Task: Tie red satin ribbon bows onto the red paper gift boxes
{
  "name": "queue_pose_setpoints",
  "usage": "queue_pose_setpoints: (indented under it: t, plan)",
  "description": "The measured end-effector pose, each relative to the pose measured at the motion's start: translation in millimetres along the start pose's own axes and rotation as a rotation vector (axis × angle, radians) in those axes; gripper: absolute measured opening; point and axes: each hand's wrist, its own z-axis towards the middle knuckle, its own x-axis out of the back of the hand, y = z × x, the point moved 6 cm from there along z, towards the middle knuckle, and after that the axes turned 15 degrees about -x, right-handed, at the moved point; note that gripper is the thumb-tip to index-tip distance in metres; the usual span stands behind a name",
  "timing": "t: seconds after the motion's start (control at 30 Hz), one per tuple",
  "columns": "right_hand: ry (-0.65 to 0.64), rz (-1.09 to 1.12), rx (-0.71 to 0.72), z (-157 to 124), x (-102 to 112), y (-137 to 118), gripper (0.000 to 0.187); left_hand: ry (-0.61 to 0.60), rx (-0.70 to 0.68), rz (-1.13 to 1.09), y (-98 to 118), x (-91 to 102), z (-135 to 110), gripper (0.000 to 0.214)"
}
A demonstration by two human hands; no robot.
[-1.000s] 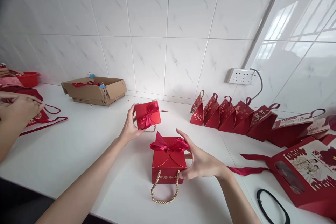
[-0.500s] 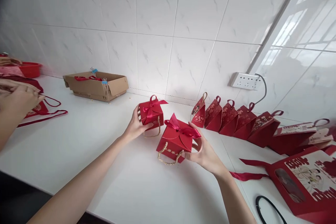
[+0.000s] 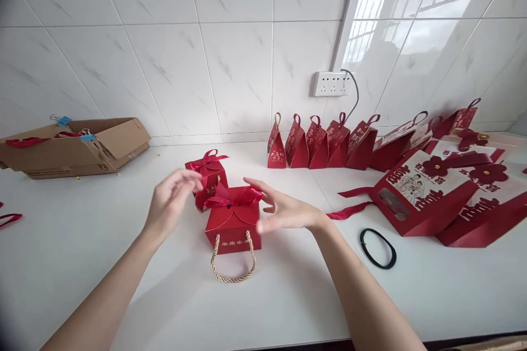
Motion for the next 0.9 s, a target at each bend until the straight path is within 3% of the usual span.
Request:
queue_pose_setpoints:
  t: [0.1, 0.13, 0.23, 0.43, 0.6, 0.77, 0.9]
  plan:
    - [0.285, 0.141, -0.164, 0, 21, 9, 0.056, -0.188, 0.132, -0.06, 4, -22.3, -10, 0.028]
    - [0.338, 0.161, -0.239, 0, 24, 14, 0.053, -0.218, 0.167, -0.059, 2, -27.1, -12, 0.03]
    - [0.338, 0.227, -0.344, 9, 17, 20, 0.054, -0.213, 0.266, -0.093, -3, -36.8, -17, 0.038]
    - [0.416, 0.559, -0.132, 27, 3, 21, 0.034, -0.17, 0.531, -0.423, -5, -62.3, -30, 0.073]
    - [0.498, 0.722, -0.043, 32, 5, 28, 0.035, -0.285, 0.554, -0.56, 0, -74.4, -32, 0.055]
    - [0.398, 0.829, -0.061, 33, 3, 30, 0.029, -0.359, 0.549, -0.576, 1, -74.6, -32, 0.049]
    - [0.389, 0.828, -0.063, 30, 1, 26, 0.031, -0.395, 0.531, -0.617, 7, -75.3, -33, 0.045]
